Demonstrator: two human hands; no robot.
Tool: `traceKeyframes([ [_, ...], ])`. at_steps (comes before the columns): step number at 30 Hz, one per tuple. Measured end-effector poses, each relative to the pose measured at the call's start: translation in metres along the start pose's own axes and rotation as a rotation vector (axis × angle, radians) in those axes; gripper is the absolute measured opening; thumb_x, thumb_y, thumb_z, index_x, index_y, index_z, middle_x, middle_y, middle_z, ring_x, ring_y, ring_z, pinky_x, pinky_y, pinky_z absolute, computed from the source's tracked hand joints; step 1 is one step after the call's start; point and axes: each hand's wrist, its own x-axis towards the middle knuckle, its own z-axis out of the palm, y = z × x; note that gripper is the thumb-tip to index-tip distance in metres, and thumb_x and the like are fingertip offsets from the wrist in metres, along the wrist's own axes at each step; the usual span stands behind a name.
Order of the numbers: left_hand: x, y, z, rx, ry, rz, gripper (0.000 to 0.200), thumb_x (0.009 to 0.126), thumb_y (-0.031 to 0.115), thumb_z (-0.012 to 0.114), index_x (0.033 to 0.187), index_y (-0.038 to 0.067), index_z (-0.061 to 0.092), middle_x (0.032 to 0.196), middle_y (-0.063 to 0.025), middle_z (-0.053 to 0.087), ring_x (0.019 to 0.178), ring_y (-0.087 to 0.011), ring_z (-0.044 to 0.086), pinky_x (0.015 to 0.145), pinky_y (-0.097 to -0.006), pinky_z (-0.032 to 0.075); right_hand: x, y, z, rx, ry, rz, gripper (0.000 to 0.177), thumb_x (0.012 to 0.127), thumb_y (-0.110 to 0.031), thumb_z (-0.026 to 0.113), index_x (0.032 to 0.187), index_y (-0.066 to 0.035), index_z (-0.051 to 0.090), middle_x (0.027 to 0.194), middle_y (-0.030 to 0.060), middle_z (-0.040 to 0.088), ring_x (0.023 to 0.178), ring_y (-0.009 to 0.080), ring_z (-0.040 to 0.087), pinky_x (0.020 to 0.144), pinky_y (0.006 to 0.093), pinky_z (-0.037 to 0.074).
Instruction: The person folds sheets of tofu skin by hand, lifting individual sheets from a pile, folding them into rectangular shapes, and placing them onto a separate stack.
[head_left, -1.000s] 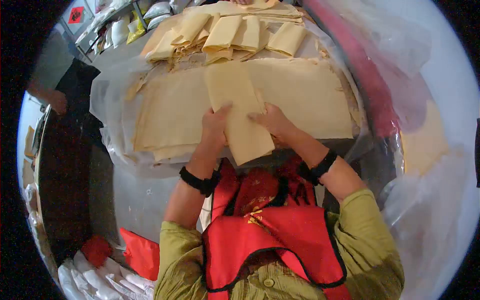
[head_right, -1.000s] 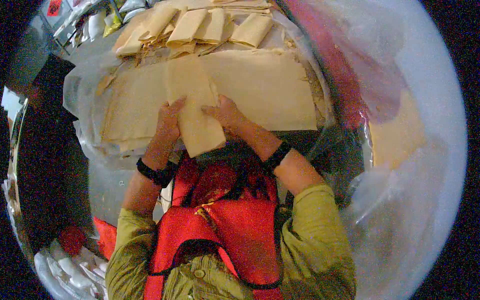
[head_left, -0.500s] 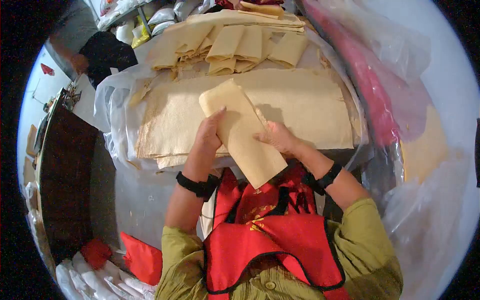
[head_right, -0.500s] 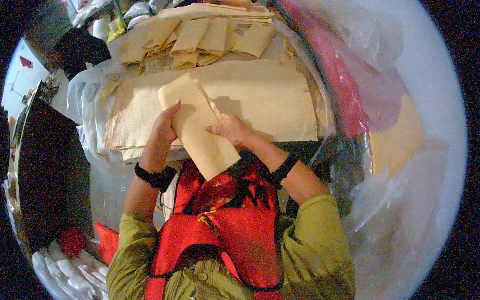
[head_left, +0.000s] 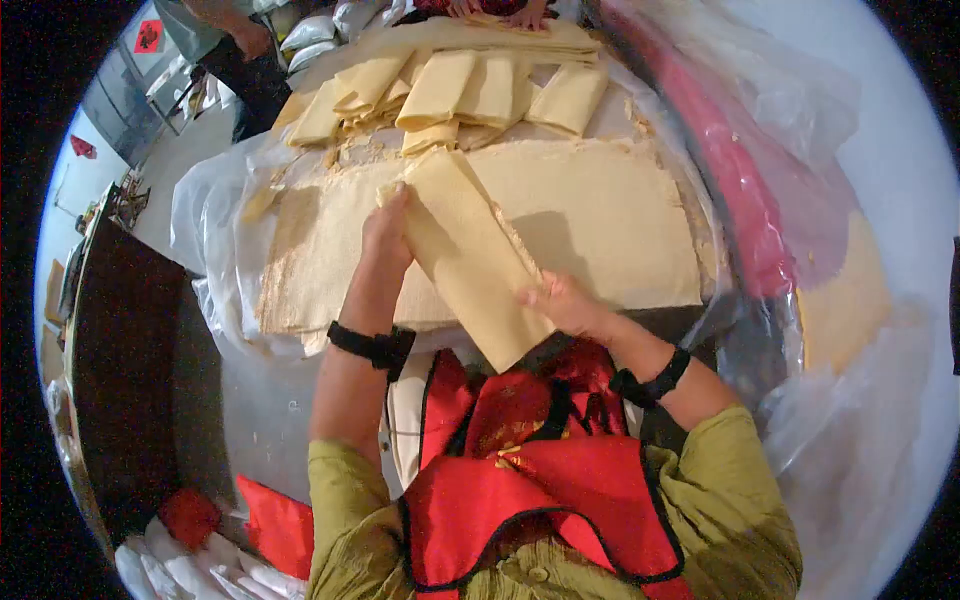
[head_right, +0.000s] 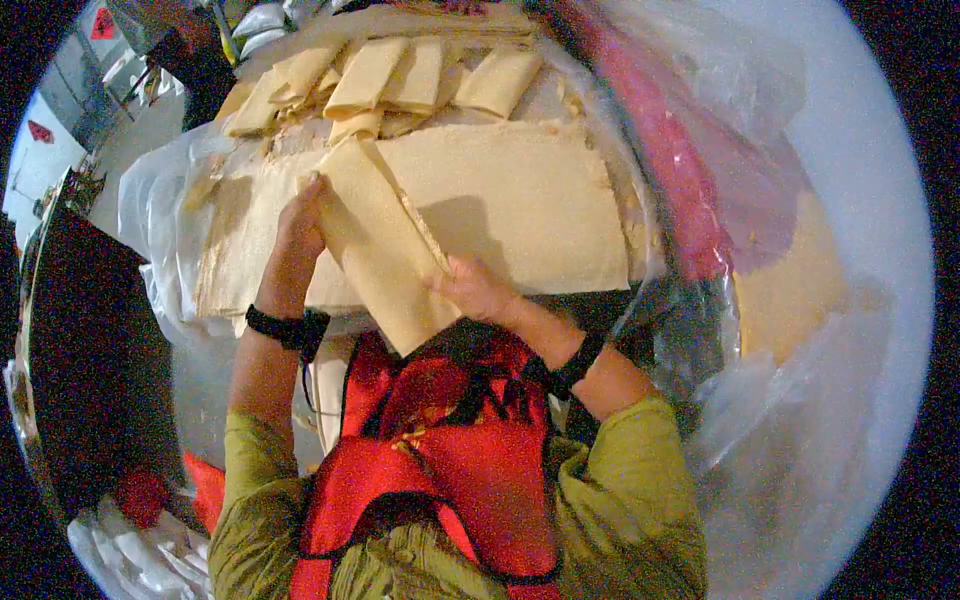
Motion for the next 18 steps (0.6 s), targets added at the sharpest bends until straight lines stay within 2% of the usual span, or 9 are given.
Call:
traceKeyframes([
  [3,-0.009,-0.011,0.015,0.15,-0.214,-0.034,0.029,0.08,0.015,0.057,0.103,-0.003,0.051,0.089,-0.0097,0.058,0.078,-0.0232,0.058,0.066,-0.0353,0.05,0.017,-0.014,-0.01,0.028,0.119,-0.045,0.034,0.082,-0.026,0.057,0.103,0.0,0.055,0.088,0.0086,0.062,0.078,0.0135,0.055,0.071,0.0303,0.046],
  [5,-0.041,-0.029,0.036,0.278,-0.324,-0.072,0.038,0.079,0.021,0.06,0.107,-0.002,0.05,0.092,-0.01,0.059,0.079,-0.0227,0.059,0.071,-0.0369,0.05,0.023,-0.022,-0.016,-0.011,0.2,-0.064,0.032,0.082,-0.026,0.056,0.101,0.0,0.055,0.087,0.0086,0.062,0.076,0.014,0.055,0.068,0.0306,0.046],
  [7,-0.056,-0.044,0.045,0.277,-0.317,-0.123,0.038,0.08,0.018,0.057,0.11,-0.004,0.048,0.094,-0.0105,0.06,0.082,-0.0234,0.06,0.073,-0.036,0.049,0.04,-0.036,-0.035,-0.093,0.269,-0.068,0.031,0.081,-0.025,0.056,0.099,0.001,0.056,0.086,0.0083,0.062,0.073,0.0145,0.056,0.065,0.0314,0.047],
  [8,-0.058,-0.043,0.042,0.293,-0.366,-0.202,0.037,0.08,0.015,0.056,0.111,-0.004,0.046,0.095,-0.0119,0.06,0.084,-0.0231,0.06,0.073,-0.0343,0.049,0.047,-0.047,-0.042,-0.036,0.325,-0.044,0.031,0.081,-0.025,0.056,0.098,0.001,0.056,0.083,0.0077,0.062,0.071,0.0147,0.056,0.063,0.0318,0.047],
  [9,-0.064,-0.039,0.043,0.319,-0.335,-0.18,0.037,0.08,0.015,0.057,0.111,-0.004,0.046,0.096,-0.0126,0.06,0.085,-0.0228,0.06,0.073,-0.0337,0.049,0.054,-0.064,-0.048,0.024,0.38,-0.015,0.03,0.081,-0.025,0.057,0.097,0.001,0.056,0.08,0.0071,0.062,0.068,0.015,0.057,0.061,0.0322,0.047],
  [11,-0.085,-0.025,0.047,0.368,-0.266,-0.145,0.038,0.08,0.014,0.057,0.111,-0.004,0.046,0.098,-0.014,0.06,0.086,-0.0222,0.061,0.073,-0.0324,0.049,0.08,-0.089,-0.082,-0.302,0.382,-0.007,0.031,0.08,-0.027,0.058,0.095,0.001,0.056,0.075,0.0065,0.06,0.066,0.0149,0.057,0.059,0.0315,0.046],
  [13,-0.094,-0.019,0.039,0.423,-0.245,-0.049,0.035,0.081,0.014,0.058,0.109,-0.003,0.048,0.096,-0.0154,0.061,0.085,-0.0216,0.061,0.073,-0.0306,0.049,0.12,-0.092,-0.115,-0.244,0.467,-0.18,0.036,0.08,-0.03,0.058,0.097,0.001,0.053,0.076,0.0083,0.059,0.067,0.0173,0.058,0.056,0.0298,0.047],
  [15,-0.1,-0.019,0.024,0.482,-0.236,0.047,0.032,0.081,0.012,0.058,0.108,-0.003,0.05,0.094,-0.0157,0.061,0.084,-0.0219,0.062,0.073,-0.0306,0.049,0.13,-0.121,-0.125,0.179,0.542,0.05,0.039,0.08,-0.032,0.058,0.1,0.001,0.05,0.081,0.0107,0.058,0.067,0.0198,0.06,0.053,0.029,0.049],
  [18,-0.113,-0.027,-0.007,0.992,-0.182,0.491,0.03,0.078,0.008,0.061,0.106,0.001,0.053,0.091,-0.0116,0.063,0.082,-0.0238,0.062,0.074,-0.0307,0.049,0.114,-0.094,-0.143,0.133,0.481,0.149,0.045,0.083,-0.031,0.056,0.111,0.003,0.043,0.091,0.0144,0.058,0.073,0.0198,0.061,0.057,0.027,0.05],
])
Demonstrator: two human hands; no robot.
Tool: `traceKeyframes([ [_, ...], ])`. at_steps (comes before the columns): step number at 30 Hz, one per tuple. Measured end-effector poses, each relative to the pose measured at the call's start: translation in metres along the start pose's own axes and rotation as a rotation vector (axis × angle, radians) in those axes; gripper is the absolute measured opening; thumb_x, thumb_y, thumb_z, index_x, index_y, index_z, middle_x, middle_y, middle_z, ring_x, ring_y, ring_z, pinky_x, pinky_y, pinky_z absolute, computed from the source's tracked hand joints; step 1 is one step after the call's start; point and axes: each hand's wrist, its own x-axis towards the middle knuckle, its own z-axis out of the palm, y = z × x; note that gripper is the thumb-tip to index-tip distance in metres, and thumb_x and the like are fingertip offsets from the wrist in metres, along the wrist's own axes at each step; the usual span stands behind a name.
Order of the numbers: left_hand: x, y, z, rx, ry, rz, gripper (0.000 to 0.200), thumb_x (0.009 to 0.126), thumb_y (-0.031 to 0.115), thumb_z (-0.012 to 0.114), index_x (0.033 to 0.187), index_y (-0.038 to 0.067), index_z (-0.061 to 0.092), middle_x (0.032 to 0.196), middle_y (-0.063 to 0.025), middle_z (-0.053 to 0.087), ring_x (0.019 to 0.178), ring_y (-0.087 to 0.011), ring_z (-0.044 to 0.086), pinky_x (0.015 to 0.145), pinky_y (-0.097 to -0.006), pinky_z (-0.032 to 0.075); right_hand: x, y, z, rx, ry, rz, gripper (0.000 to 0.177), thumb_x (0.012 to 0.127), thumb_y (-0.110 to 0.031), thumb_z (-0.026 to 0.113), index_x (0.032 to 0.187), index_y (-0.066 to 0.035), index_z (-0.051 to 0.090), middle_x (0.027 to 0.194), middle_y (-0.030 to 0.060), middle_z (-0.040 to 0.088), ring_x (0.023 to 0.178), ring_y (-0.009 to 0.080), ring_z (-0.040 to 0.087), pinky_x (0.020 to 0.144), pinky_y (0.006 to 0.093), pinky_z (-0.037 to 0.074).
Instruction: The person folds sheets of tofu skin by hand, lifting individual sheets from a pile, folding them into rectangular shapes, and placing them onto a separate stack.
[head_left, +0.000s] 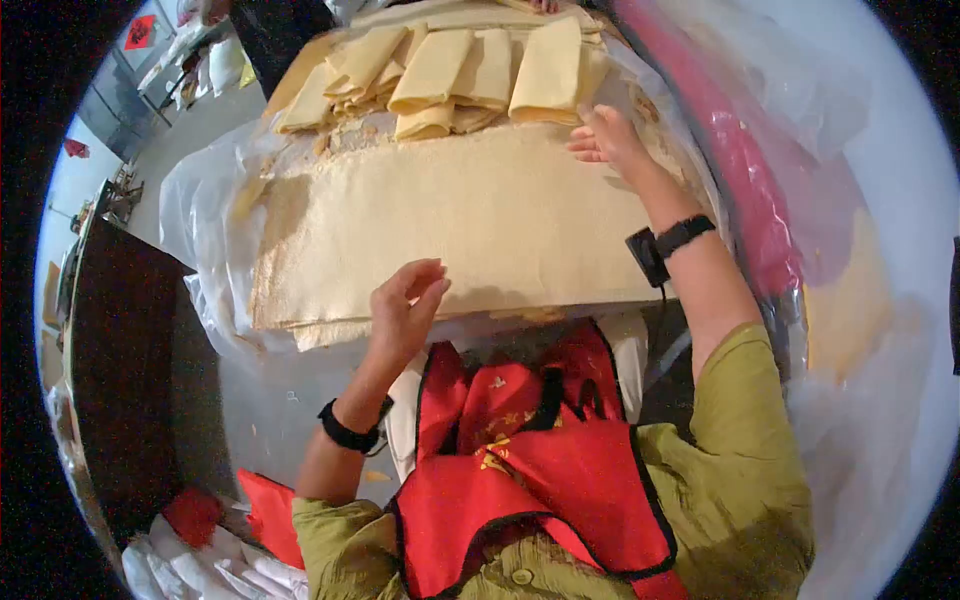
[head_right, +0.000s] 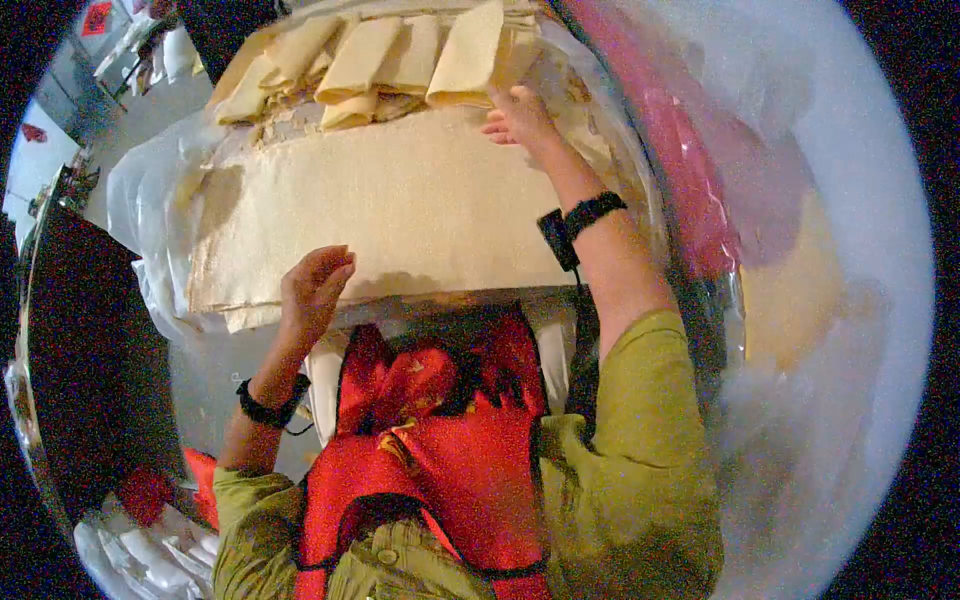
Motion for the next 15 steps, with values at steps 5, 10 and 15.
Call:
traceKeyframes([
  [5,-0.015,-0.001,0.023,0.456,-0.032,0.402,0.037,0.068,0.009,0.069,0.102,0.003,0.055,0.106,-0.0158,0.056,0.096,-0.0318,0.055,0.079,-0.036,0.047,-0.063,0.051,-0.054,-0.132,0.047,0.052,0.038,0.086,-0.027,0.052,0.113,-0.001,0.044,0.095,0.0142,0.057,0.075,0.0174,0.061,0.058,0.0254,0.049],
  [10,0.0,0.007,0.095,0.526,-0.205,0.606,0.047,0.067,0.026,0.067,0.104,0.002,0.052,0.117,-0.0172,0.046,0.111,-0.0343,0.042,0.093,-0.0445,0.033,-0.139,0.076,-0.124,-0.123,0.251,0.119,0.034,0.085,-0.024,0.053,0.11,-0.002,0.048,0.093,0.0115,0.059,0.074,0.0161,0.061,0.057,0.0238,0.048],
  [15,0.015,0.022,0.161,0.666,-0.195,0.812,0.027,0.071,0.02,0.062,0.092,0.004,0.056,0.109,-0.0157,0.049,0.107,-0.0322,0.045,0.091,-0.0431,0.035,-0.178,0.113,-0.162,-0.515,0.412,0.041,0.031,0.083,-0.024,0.056,0.103,-0.001,0.053,0.081,0.0099,0.062,0.071,0.0134,0.061,0.055,0.0233,0.047],
])
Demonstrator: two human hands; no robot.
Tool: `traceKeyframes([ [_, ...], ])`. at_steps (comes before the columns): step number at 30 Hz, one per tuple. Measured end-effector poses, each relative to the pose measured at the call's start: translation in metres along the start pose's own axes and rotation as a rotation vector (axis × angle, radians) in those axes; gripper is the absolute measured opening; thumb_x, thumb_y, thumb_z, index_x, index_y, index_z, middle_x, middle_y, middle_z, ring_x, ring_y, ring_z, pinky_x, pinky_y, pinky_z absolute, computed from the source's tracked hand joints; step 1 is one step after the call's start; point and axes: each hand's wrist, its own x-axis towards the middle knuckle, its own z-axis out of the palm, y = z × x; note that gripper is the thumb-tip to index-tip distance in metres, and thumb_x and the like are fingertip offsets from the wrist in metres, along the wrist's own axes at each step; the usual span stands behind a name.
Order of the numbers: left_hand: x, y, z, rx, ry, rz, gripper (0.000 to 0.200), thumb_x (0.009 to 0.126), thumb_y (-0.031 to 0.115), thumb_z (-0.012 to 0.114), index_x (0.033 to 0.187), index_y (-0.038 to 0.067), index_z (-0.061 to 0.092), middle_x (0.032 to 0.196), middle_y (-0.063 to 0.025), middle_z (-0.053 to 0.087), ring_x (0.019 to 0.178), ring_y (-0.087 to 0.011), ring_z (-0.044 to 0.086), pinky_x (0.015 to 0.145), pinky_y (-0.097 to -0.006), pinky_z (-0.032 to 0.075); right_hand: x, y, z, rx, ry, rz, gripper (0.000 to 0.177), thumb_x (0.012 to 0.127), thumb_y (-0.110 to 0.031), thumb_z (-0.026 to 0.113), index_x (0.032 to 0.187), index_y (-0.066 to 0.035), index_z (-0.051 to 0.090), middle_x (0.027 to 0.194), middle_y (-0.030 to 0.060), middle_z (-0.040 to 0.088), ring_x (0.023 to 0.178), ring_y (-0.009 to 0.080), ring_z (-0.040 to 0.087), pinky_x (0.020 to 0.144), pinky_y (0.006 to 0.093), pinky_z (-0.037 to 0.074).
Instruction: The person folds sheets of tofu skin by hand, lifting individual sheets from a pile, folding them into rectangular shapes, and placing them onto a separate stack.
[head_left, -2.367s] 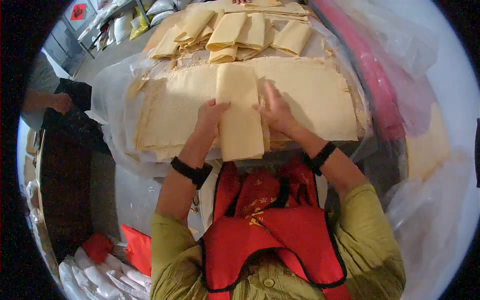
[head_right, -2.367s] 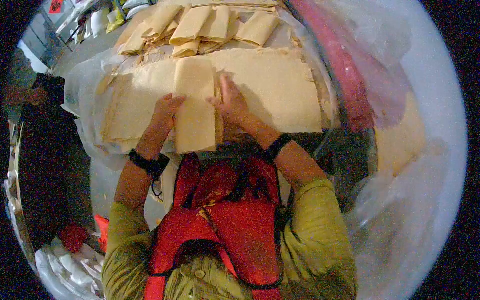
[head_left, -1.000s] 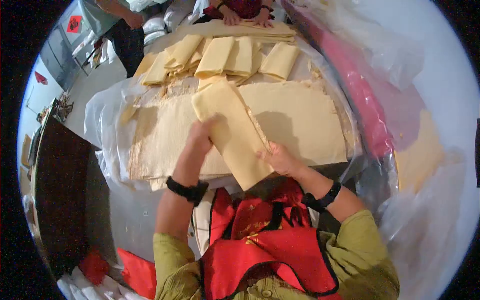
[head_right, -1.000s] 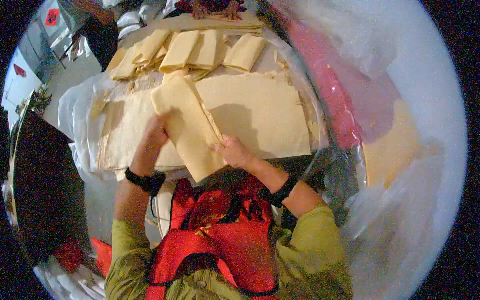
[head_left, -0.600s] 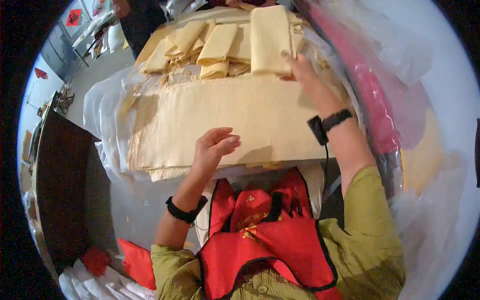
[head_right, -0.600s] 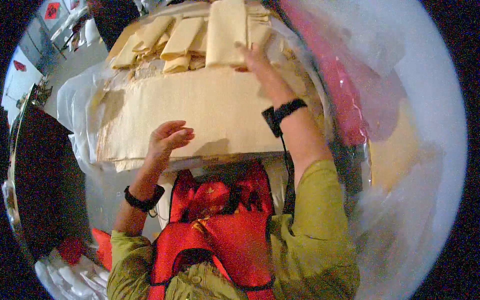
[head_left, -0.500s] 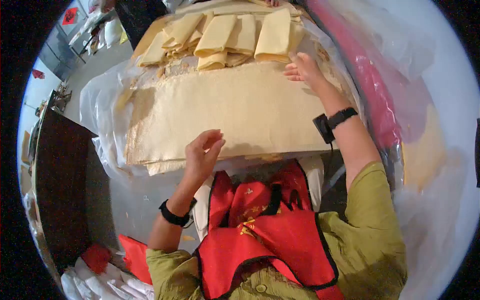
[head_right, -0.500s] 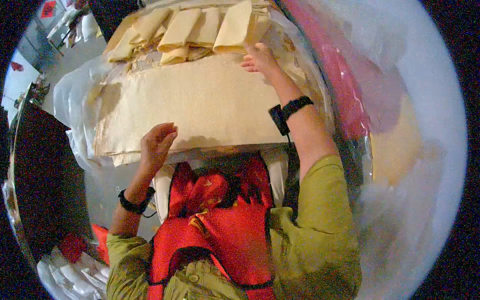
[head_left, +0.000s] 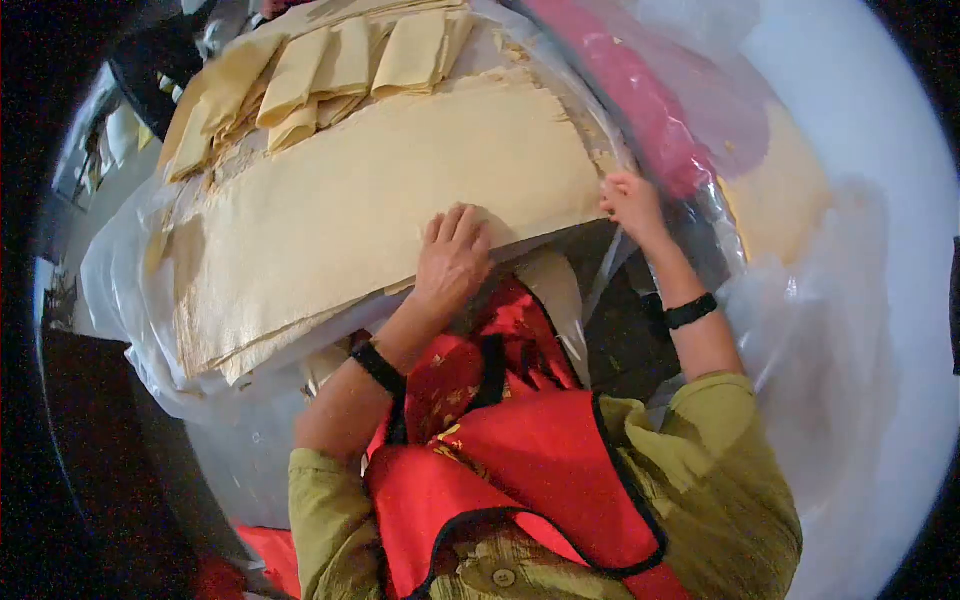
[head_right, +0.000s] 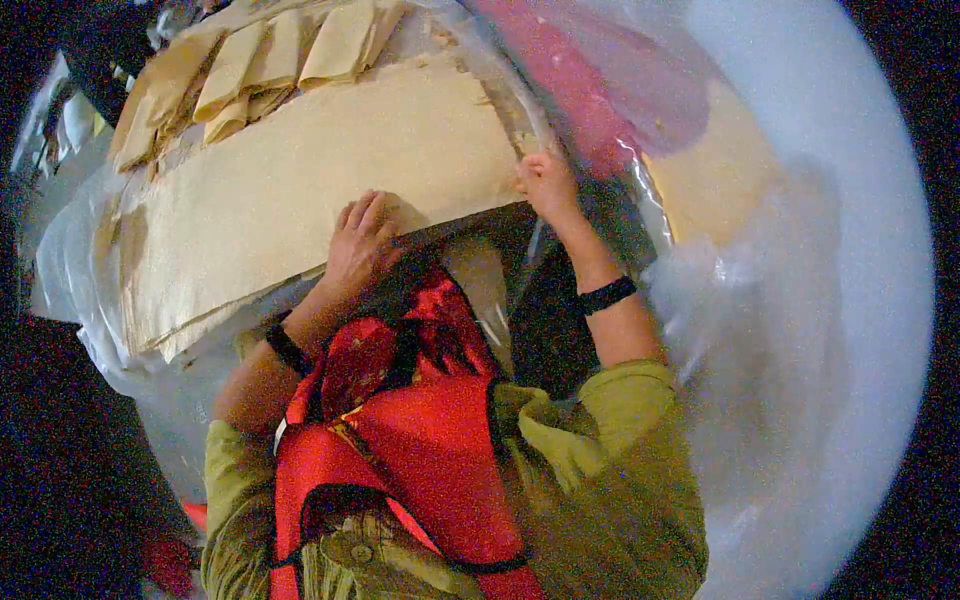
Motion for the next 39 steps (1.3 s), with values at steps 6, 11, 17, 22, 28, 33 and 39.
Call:
traceKeyframes([
  [6,0.017,0.0,-0.002,-0.378,0.168,-0.283,0.009,0.076,0.011,0.056,0.077,0.003,0.059,0.077,-0.012,0.057,0.078,-0.0264,0.057,0.07,-0.036,0.045,-0.014,0.009,-0.013,-0.011,0.228,-0.175,0.024,0.081,-0.023,0.057,0.09,-0.001,0.057,0.076,0.0117,0.062,0.066,0.0175,0.062,0.055,0.0303,0.048],
  [11,0.021,-0.011,-0.026,-0.632,0.26,-0.691,0.008,0.079,0.007,0.054,0.081,0.001,0.059,0.072,-0.0106,0.06,0.065,-0.0165,0.056,0.06,-0.0269,0.045,-0.024,-0.038,-0.01,0.487,0.022,-0.082,0.029,0.084,-0.029,0.053,0.099,-0.003,0.053,0.08,0.0105,0.061,0.07,0.0168,0.061,0.056,0.0278,0.048],
  [17,-0.001,-0.012,-0.013,-0.771,0.307,-0.684,0.008,0.077,0.006,0.055,0.079,0.0,0.059,0.065,-0.0072,0.058,0.059,-0.0123,0.055,0.058,-0.0253,0.045,-0.025,-0.086,0.053,0.823,-0.312,0.069,0.05,0.082,-0.038,0.054,0.119,-0.008,0.039,0.099,0.0104,0.056,0.087,0.0195,0.058,0.065,0.0314,0.049],
  [22,-0.005,-0.006,-0.033,-0.686,0.226,-0.668,0.008,0.075,0.008,0.056,0.079,0.001,0.059,0.067,-0.0109,0.06,0.06,-0.0165,0.058,0.058,-0.0277,0.047,-0.045,-0.106,0.077,0.738,-0.308,-0.04,0.07,0.076,-0.044,0.061,0.127,-0.008,0.029,0.108,0.009,0.051,0.093,0.0194,0.055,0.069,0.0324,0.048],
  [28,-0.001,-0.007,-0.031,-0.603,0.145,-0.644,0.008,0.072,0.009,0.054,0.074,0.002,0.058,0.07,-0.0164,0.06,0.062,-0.0271,0.06,0.057,-0.0338,0.048,-0.038,-0.088,0.095,0.64,-0.159,-0.107,0.057,0.079,-0.029,0.059,0.122,-0.003,0.033,0.105,0.0087,0.051,0.087,0.0196,0.056,0.066,0.0305,0.05],
  [33,-0.003,-0.002,-0.028,-0.382,0.13,-0.403,0.009,0.073,0.012,0.055,0.071,0.003,0.054,0.071,-0.015,0.057,0.063,-0.0315,0.058,0.056,-0.0384,0.048,-0.021,-0.056,0.104,0.579,-0.095,-0.07,0.034,0.078,-0.01,0.049,0.11,0.002,0.043,0.097,0.011,0.053,0.082,0.0224,0.058,0.062,0.0326,0.052],
  [39,0.013,0.015,-0.019,-0.185,0.123,-0.248,0.012,0.073,0.015,0.056,0.069,0.006,0.05,0.073,-0.013,0.053,0.065,-0.0307,0.056,0.055,-0.0398,0.047,-0.013,-0.032,0.112,0.549,0.156,0.071,0.022,0.072,-0.011,0.052,0.087,0.005,0.055,0.082,0.0158,0.058,0.078,0.0271,0.058,0.07,0.0367,0.046],
])
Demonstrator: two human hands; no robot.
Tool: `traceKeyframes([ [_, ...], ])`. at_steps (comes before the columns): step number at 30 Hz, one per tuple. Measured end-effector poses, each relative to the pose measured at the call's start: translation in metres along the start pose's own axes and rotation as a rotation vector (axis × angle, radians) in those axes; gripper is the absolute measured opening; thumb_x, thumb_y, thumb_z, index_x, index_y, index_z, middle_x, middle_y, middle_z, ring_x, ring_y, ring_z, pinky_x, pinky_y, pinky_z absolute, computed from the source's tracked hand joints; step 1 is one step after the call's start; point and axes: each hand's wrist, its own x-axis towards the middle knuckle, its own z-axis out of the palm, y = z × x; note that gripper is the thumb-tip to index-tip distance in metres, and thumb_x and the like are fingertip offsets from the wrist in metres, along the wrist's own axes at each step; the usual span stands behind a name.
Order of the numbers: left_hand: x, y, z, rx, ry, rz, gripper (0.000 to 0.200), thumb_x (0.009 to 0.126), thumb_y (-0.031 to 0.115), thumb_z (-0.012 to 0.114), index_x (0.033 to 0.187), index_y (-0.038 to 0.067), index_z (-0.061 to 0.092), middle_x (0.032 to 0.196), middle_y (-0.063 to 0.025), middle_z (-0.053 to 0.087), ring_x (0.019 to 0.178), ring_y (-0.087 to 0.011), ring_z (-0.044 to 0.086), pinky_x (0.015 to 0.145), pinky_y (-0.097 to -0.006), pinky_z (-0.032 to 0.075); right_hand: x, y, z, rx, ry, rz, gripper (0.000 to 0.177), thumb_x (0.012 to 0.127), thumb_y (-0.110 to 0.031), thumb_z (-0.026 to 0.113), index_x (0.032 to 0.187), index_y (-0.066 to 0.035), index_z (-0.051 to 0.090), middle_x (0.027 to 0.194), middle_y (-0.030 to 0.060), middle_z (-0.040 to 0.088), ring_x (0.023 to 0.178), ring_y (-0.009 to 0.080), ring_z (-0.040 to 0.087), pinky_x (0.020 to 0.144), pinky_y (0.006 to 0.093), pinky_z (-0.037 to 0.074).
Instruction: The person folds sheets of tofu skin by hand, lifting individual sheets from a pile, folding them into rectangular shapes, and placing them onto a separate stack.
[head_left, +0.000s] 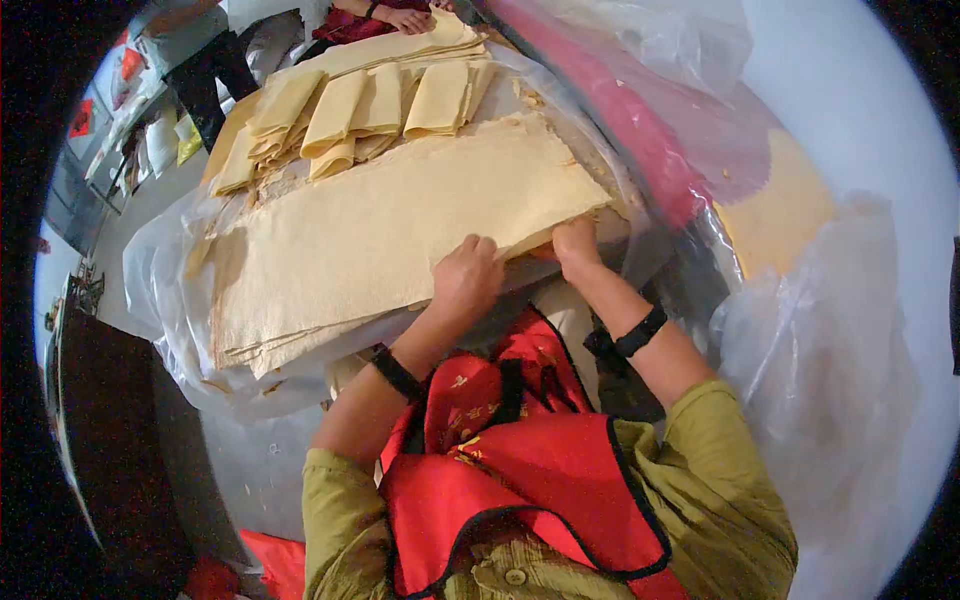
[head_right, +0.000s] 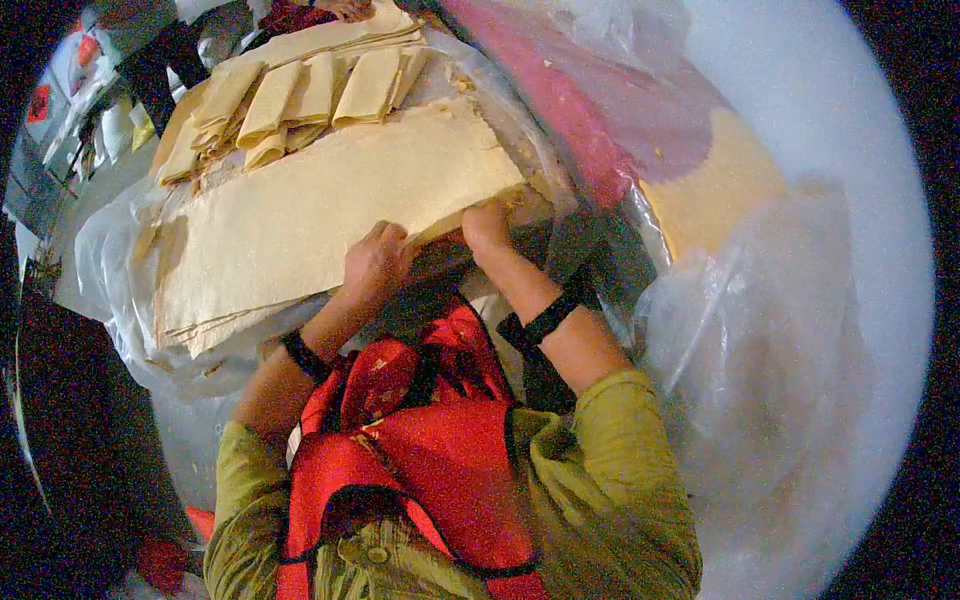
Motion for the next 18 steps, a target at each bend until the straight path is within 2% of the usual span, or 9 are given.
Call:
traceKeyframes([
  [3,0.028,0.022,0.0,0.026,0.02,0.032,0.01,0.072,0.016,0.055,0.068,0.006,0.052,0.073,-0.0129,0.053,0.067,-0.0304,0.056,0.056,-0.0395,0.047,0.005,0.02,0.005,-0.297,-0.043,-0.153,0.023,0.072,-0.013,0.054,0.081,0.007,0.057,0.078,0.0193,0.06,0.078,0.0296,0.057,0.075,0.0389,0.043],
  [5,0.043,0.031,-0.001,0.051,-0.041,0.039,0.01,0.072,0.015,0.055,0.068,0.006,0.054,0.073,-0.0131,0.055,0.067,-0.0307,0.057,0.056,-0.0396,0.047,-0.01,0.008,0.004,-0.364,-0.112,-0.157,0.022,0.074,-0.012,0.053,0.083,0.007,0.057,0.08,0.0194,0.059,0.078,0.0295,0.057,0.076,0.0391,0.043],
  [7,0.055,0.022,0.007,0.12,-0.157,-0.07,0.016,0.074,0.021,0.055,0.074,0.006,0.058,0.076,-0.0136,0.058,0.069,-0.0301,0.058,0.058,-0.0388,0.048,-0.021,-0.012,0.001,-0.385,-0.191,-0.145,0.022,0.075,-0.011,0.053,0.086,0.008,0.055,0.084,0.0188,0.059,0.079,0.0294,0.057,0.075,0.0392,0.043],
  [8,0.059,0.015,0.008,0.156,-0.215,-0.13,0.019,0.076,0.024,0.055,0.077,0.005,0.06,0.078,-0.0138,0.059,0.071,-0.0298,0.059,0.06,-0.0383,0.048,-0.017,-0.007,0.003,-0.285,-0.144,-0.135,0.023,0.075,-0.011,0.053,0.089,0.007,0.054,0.086,0.0179,0.059,0.08,0.0291,0.057,0.074,0.039,0.044],
  [11,0.062,-0.012,-0.015,-0.224,0.066,-0.373,0.012,0.075,0.013,0.054,0.072,0.004,0.061,0.076,-0.0122,0.062,0.061,-0.0257,0.059,0.055,-0.0309,0.048,-0.004,0.005,0.0,0.01,-0.058,-0.065,0.025,0.077,-0.012,0.053,0.096,0.005,0.052,0.089,0.0149,0.058,0.077,0.0272,0.058,0.067,0.0372,0.046],
  [14,0.04,-0.057,-0.044,-0.96,0.389,-0.648,0.015,0.08,0.013,0.052,0.079,0.0,0.059,0.075,-0.0071,0.06,0.065,-0.0198,0.06,0.055,-0.029,0.048,-0.005,-0.004,-0.017,0.288,-0.069,0.093,0.021,0.08,-0.014,0.053,0.097,-0.002,0.054,0.085,0.0113,0.06,0.067,0.0234,0.061,0.054,0.0331,0.051],
  [15,0.029,-0.061,-0.065,-1.139,0.498,-0.728,0.016,0.081,0.012,0.051,0.082,-0.002,0.058,0.075,-0.006,0.059,0.068,-0.019,0.06,0.054,-0.0297,0.047,-0.008,-0.01,-0.022,0.285,-0.058,0.16,0.021,0.079,-0.014,0.054,0.097,-0.002,0.054,0.084,0.0112,0.06,0.067,0.0231,0.061,0.054,0.0329,0.051],
  [17,-0.003,-0.088,-0.089,-1.329,0.639,-0.817,0.017,0.081,0.013,0.05,0.088,-0.002,0.055,0.072,-0.008,0.058,0.068,-0.0205,0.06,0.056,-0.031,0.048,-0.014,-0.022,-0.029,0.276,-0.041,0.295,0.022,0.078,-0.015,0.056,0.096,-0.003,0.053,0.083,0.0112,0.06,0.066,0.0223,0.061,0.054,0.0324,0.051],
  [18,-0.019,-0.087,-0.095,-1.347,0.653,-0.897,0.017,0.081,0.014,0.05,0.088,-0.001,0.055,0.072,-0.0079,0.057,0.067,-0.0198,0.059,0.057,-0.0313,0.049,-0.011,-0.02,-0.032,0.249,-0.034,0.291,0.022,0.076,-0.015,0.058,0.095,-0.004,0.053,0.079,0.0095,0.06,0.067,0.0217,0.06,0.054,0.0331,0.05],
])
